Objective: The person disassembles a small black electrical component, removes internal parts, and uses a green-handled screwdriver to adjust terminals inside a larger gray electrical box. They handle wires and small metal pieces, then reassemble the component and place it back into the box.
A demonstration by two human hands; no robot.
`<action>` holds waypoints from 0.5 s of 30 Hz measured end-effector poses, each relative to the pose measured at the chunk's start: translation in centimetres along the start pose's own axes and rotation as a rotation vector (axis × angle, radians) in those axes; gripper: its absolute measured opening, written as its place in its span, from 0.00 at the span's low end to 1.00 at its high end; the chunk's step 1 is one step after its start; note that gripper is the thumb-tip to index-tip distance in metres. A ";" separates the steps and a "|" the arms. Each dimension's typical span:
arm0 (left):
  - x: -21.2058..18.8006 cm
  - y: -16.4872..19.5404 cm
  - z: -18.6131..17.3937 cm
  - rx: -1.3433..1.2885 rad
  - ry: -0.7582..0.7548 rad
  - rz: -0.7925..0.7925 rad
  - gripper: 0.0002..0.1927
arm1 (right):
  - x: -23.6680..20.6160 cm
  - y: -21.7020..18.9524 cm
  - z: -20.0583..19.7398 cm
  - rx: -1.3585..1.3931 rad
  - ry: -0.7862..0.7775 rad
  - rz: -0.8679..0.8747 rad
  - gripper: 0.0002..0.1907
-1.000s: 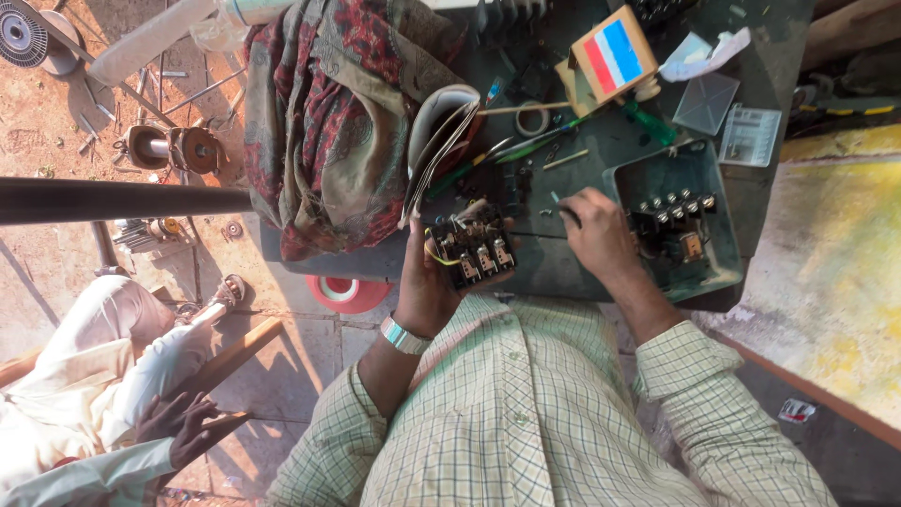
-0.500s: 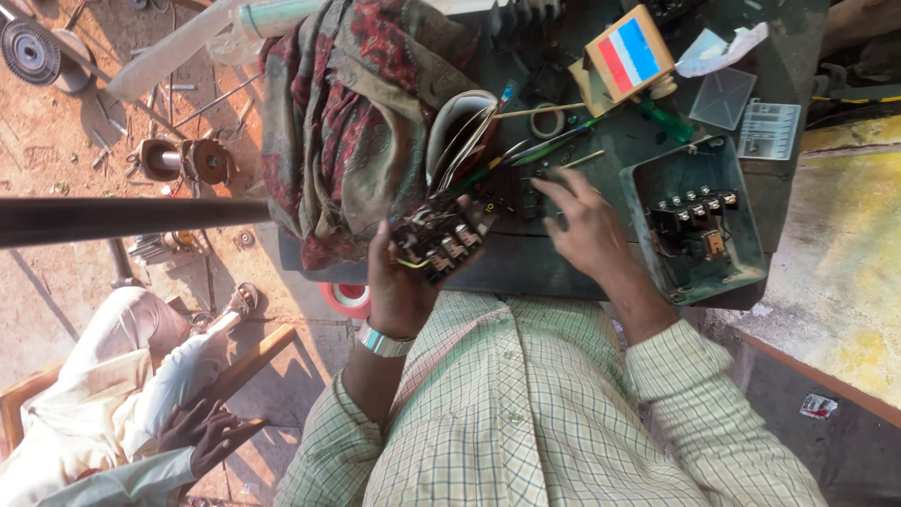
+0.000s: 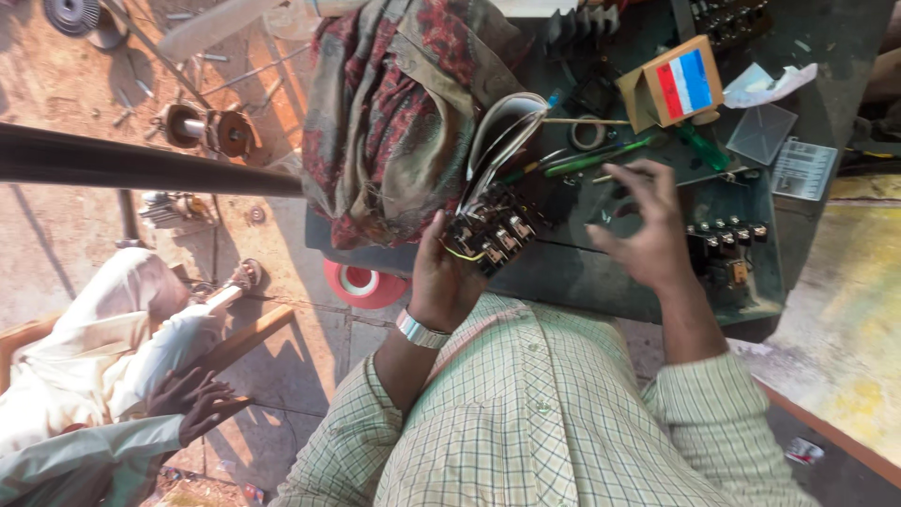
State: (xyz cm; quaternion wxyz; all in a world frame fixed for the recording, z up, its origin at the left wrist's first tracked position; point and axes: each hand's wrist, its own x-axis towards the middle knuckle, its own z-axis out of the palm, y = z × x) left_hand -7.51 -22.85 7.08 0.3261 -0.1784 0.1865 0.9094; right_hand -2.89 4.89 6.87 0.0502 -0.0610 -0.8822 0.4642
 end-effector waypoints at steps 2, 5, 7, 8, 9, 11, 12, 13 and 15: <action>0.1 0.5 0.0 -0.010 -0.011 0.041 0.27 | -1.6 -0.1 -0.8 0.361 0.098 0.077 0.37; 0.4 1.5 0.1 0.032 -0.030 0.022 0.30 | -3.5 -1.1 -1.3 0.492 0.191 0.085 0.37; 0.9 1.5 0.4 0.009 -0.042 0.021 0.30 | -4.4 -2.4 -0.9 0.271 0.147 0.030 0.39; 1.3 1.3 0.5 -0.001 -0.049 0.020 0.30 | -4.7 -3.2 -0.6 0.161 0.124 0.004 0.40; 1.7 0.8 0.7 -0.006 -0.077 0.016 0.30 | -4.8 -4.0 -0.2 0.174 0.128 -0.007 0.40; 2.5 -0.4 1.0 -0.011 -0.133 0.015 0.30 | -4.6 -5.3 0.9 0.205 0.131 -0.035 0.40; 2.8 -0.9 1.1 -0.021 -0.139 0.012 0.30 | -4.2 -5.8 1.4 0.217 0.130 -0.075 0.40; 2.8 -1.3 1.2 -0.030 -0.144 0.008 0.30 | -3.7 -6.2 1.9 0.230 0.128 -0.113 0.41; 2.4 -1.9 1.4 -0.064 -0.144 -0.013 0.29 | -3.4 -7.2 2.5 0.174 0.134 -0.143 0.41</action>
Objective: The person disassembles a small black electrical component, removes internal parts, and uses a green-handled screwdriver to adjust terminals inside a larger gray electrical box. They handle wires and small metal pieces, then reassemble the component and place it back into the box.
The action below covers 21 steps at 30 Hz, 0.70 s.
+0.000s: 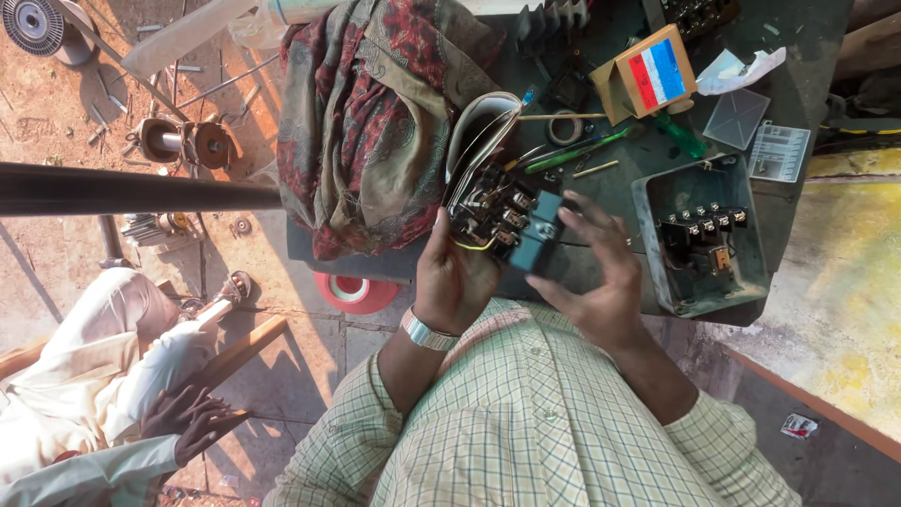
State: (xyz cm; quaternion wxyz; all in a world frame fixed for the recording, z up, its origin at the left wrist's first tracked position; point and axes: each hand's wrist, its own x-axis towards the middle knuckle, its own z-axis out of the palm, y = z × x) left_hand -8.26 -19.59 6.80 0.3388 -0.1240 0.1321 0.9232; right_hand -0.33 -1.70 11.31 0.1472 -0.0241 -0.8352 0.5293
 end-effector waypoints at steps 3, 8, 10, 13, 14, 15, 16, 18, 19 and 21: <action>-0.9 -0.5 0.7 -0.049 0.009 -0.025 0.28 | 0.2 -1.2 0.8 -0.137 0.007 0.006 0.41; -2.8 -0.2 1.2 -0.035 0.012 -0.041 0.29 | -0.6 -2.9 2.9 -0.193 0.014 0.022 0.40; -3.7 0.0 1.1 -0.062 0.012 -0.047 0.29 | -1.1 -3.4 3.7 -0.229 0.017 0.013 0.39; -4.9 0.6 0.8 -0.053 0.024 -0.054 0.29 | -1.8 -4.0 4.8 -0.206 0.017 -0.010 0.39; -5.2 0.6 0.7 -0.044 0.032 -0.057 0.29 | -2.1 -4.2 5.0 -0.187 0.015 -0.018 0.38; -5.5 0.6 0.6 -0.023 0.034 -0.049 0.29 | -2.3 -4.4 5.3 -0.161 0.014 0.008 0.39; -5.7 0.6 0.6 -0.002 0.037 -0.039 0.30 | -2.5 -4.7 5.6 -0.136 0.012 0.032 0.39; -6.0 0.7 0.4 0.025 0.059 -0.049 0.31 | -2.8 -5.1 6.0 -0.164 0.022 0.051 0.44; -6.2 0.8 0.3 0.032 0.080 -0.067 0.31 | -2.9 -5.3 6.2 -0.217 0.034 0.046 0.49; -6.6 0.8 0.1 0.049 0.117 -0.094 0.32 | -3.2 -5.8 6.3 -0.280 0.032 0.054 0.55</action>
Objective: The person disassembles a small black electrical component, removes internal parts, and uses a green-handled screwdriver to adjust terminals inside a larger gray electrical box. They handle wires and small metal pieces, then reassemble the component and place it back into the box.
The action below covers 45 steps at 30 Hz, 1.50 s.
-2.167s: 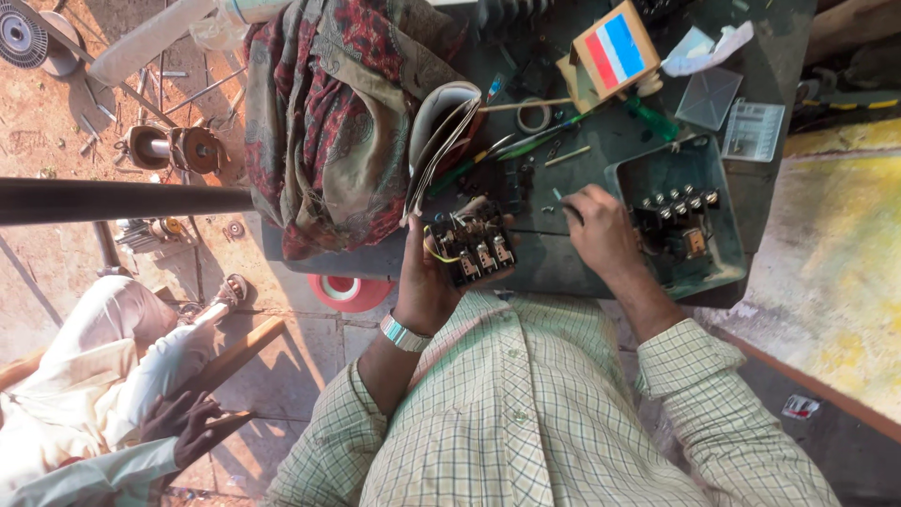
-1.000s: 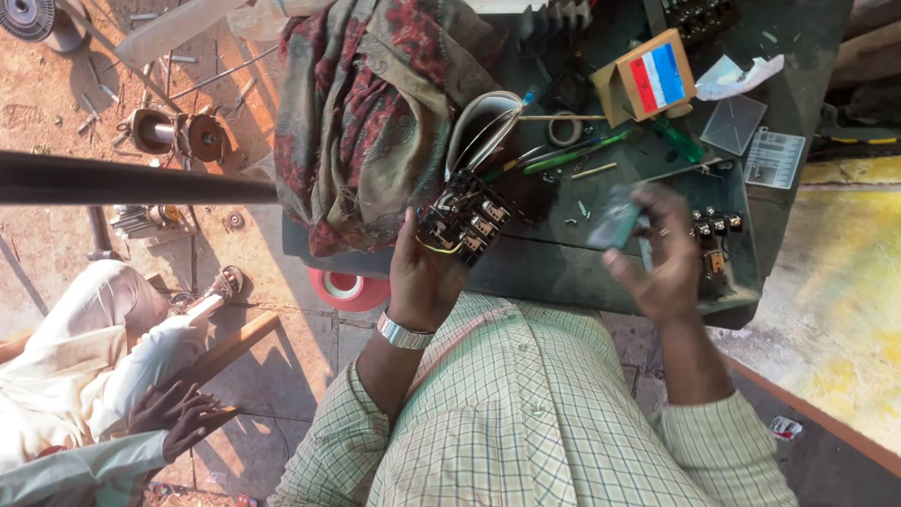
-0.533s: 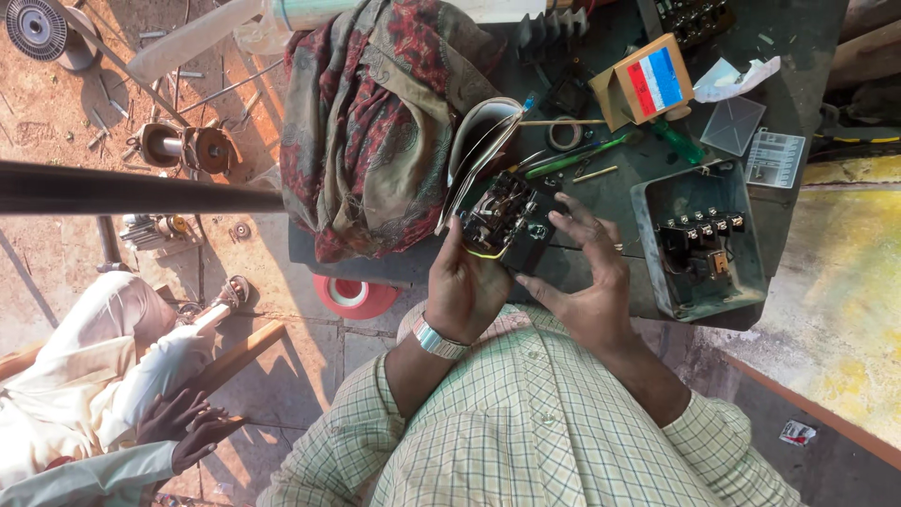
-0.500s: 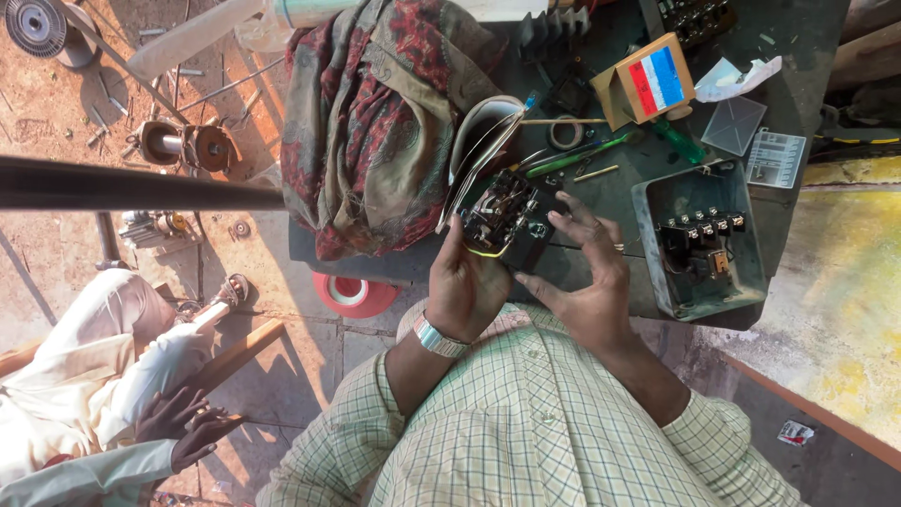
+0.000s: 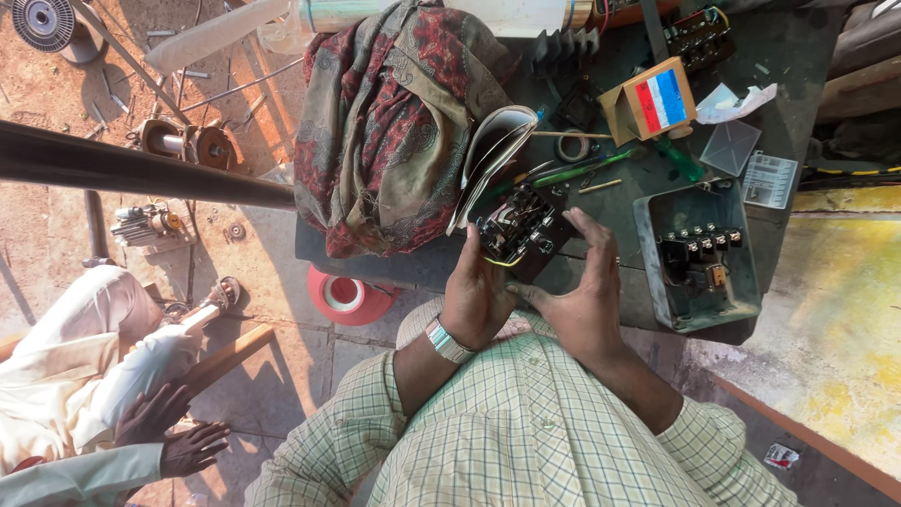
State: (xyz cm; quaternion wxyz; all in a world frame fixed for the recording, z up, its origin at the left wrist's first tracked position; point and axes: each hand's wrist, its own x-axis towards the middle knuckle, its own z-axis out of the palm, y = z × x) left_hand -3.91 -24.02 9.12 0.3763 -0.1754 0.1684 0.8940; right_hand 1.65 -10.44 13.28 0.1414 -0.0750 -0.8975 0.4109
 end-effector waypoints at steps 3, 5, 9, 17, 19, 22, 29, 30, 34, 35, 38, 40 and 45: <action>0.0 -0.3 -0.3 0.000 0.011 -0.013 0.32 | -0.2 -0.5 -0.2 -0.008 -0.035 0.032 0.58; -0.1 -0.6 -0.4 -0.054 -0.010 -0.012 0.30 | -0.3 -0.7 -0.5 0.023 -0.060 0.071 0.60; -0.5 -1.1 -0.5 0.304 -0.175 0.069 0.32 | -0.6 -0.2 -2.4 0.287 -0.146 0.117 0.62; 0.8 -2.0 1.9 0.523 -0.157 0.055 0.42 | 1.4 7.2 -9.1 0.871 -0.312 0.541 0.32; 1.3 -2.8 2.7 0.545 -0.100 0.051 0.39 | 1.4 8.8 -9.7 0.902 -0.305 0.581 0.29; 2.3 -4.5 3.8 0.575 -0.165 0.155 0.39 | 1.6 10.6 -10.6 0.964 -0.274 0.583 0.23; 4.8 -11.8 5.5 0.527 -0.054 0.326 0.34 | 1.5 13.8 -14.1 1.076 -0.213 0.570 0.23; 5.4 -13.1 5.9 0.472 -0.027 0.323 0.33 | 1.5 14.2 -14.8 1.081 -0.211 0.559 0.23; 7.0 -17.6 7.8 0.331 0.075 0.323 0.29 | 2.4 16.3 -19.1 1.019 -0.300 0.539 0.21; 7.4 -18.3 8.3 0.318 0.097 0.325 0.29 | 3.0 17.0 -20.2 0.983 -0.342 0.535 0.20; 7.5 -18.9 8.9 0.373 0.071 0.402 0.26 | 5.4 20.7 -23.9 0.698 -0.272 0.333 0.09; 7.0 -19.0 9.1 0.304 0.025 0.425 0.24 | 6.5 23.3 -25.2 0.344 -0.222 0.278 0.07; 4.9 -19.9 9.1 0.220 -0.034 0.417 0.28 | 6.6 27.9 -23.2 -0.111 -0.419 -0.001 0.07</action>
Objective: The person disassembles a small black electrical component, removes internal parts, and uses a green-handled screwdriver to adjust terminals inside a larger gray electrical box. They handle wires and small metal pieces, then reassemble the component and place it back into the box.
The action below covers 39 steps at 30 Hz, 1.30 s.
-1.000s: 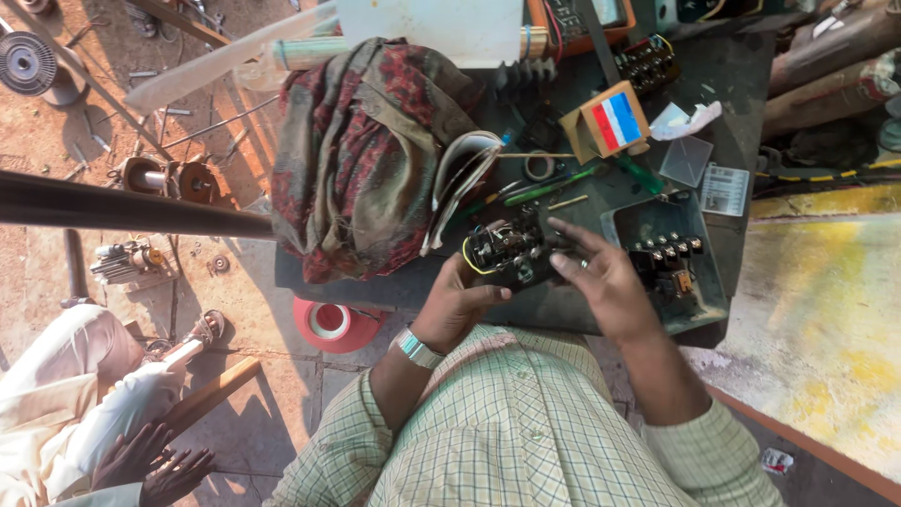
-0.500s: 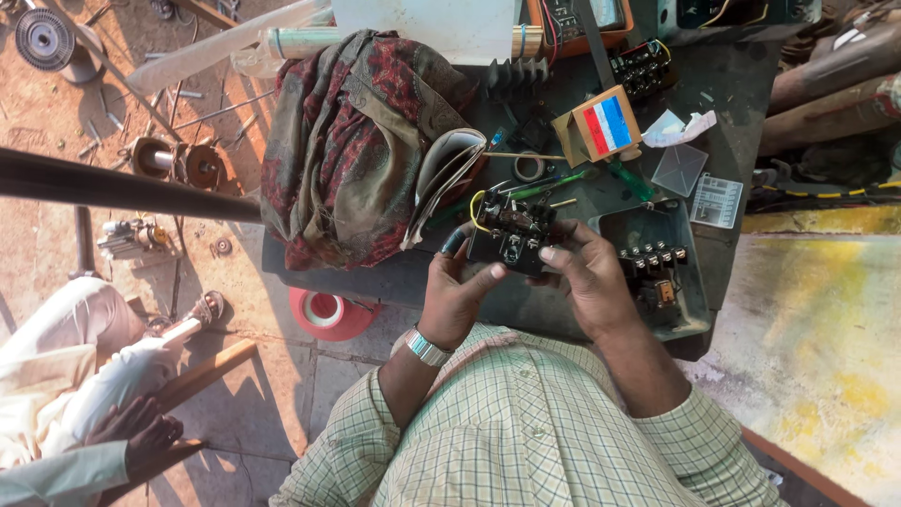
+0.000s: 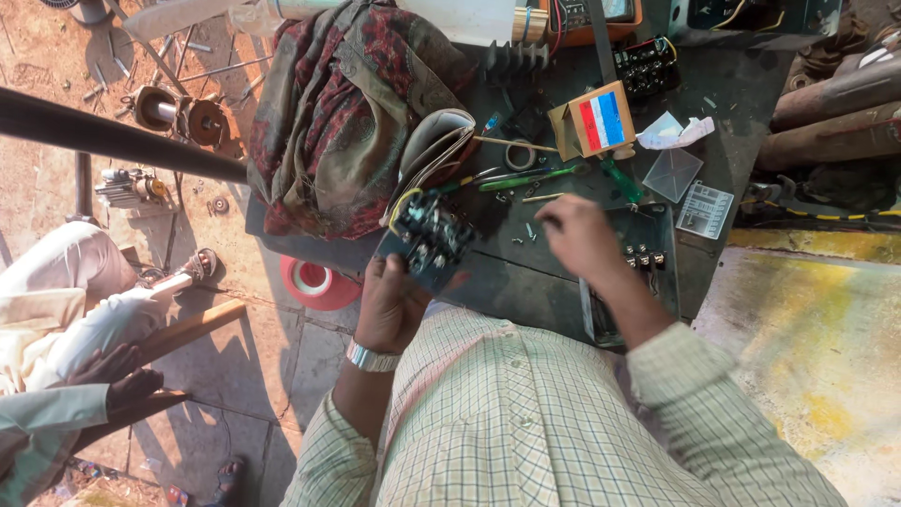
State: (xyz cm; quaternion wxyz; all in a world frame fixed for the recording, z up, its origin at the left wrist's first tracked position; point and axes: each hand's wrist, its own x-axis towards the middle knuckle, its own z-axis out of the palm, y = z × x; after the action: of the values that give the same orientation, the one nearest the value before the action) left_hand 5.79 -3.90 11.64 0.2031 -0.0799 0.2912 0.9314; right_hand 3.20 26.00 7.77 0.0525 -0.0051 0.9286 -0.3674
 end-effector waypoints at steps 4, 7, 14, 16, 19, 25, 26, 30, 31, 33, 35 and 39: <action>-2.5 -1.0 -0.2 -0.097 -0.014 0.000 0.32 | 0.2 0.6 3.0 -0.192 -0.079 -0.016 0.07; -3.2 -1.7 -1.0 -0.121 0.043 0.003 0.32 | 0.3 0.5 3.7 -0.258 -0.070 -0.002 0.08; -4.0 -2.8 -2.0 0.001 0.174 -0.048 0.24 | 1.0 0.2 5.0 -0.328 -0.104 0.049 0.09; -3.8 -2.7 -2.0 0.017 0.174 -0.047 0.24 | 1.4 -0.1 5.9 -0.385 -0.111 0.062 0.09; -4.3 -2.1 -1.9 -0.023 0.151 -0.060 0.25 | 1.3 -0.6 6.9 -0.419 -0.096 0.042 0.09; -5.4 -0.5 -1.7 -0.036 0.082 -0.111 0.28 | 0.9 -1.4 5.3 0.025 0.048 -0.031 0.11; -5.6 -0.4 -1.6 -0.030 0.103 -0.133 0.28 | 0.5 -1.8 4.5 0.165 0.028 0.028 0.09; -6.0 -0.2 -1.5 -0.036 0.041 -0.156 0.27 | -1.7 -4.4 0.9 0.697 -0.123 0.073 0.07; -6.1 -0.2 -1.5 -0.037 0.026 -0.159 0.27 | -2.7 -5.2 0.2 0.763 -0.148 0.059 0.07; -6.2 -0.3 -1.5 -0.031 0.001 -0.164 0.27 | -4.3 -6.9 -1.4 0.881 -0.217 -0.029 0.08; -6.1 -0.4 -1.4 -0.021 -0.019 -0.167 0.27 | -5.2 -8.3 -2.6 0.980 -0.309 -0.178 0.10; -6.0 -0.5 -1.0 -0.002 -0.069 -0.172 0.28 | -5.7 -10.6 -4.1 0.602 -0.235 -0.313 0.10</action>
State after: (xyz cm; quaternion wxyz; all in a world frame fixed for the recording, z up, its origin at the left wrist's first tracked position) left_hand 11.46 -6.04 12.17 0.2923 -0.0728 0.2752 0.9130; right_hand 8.14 21.30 18.50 0.1013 -0.1736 0.7543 -0.6249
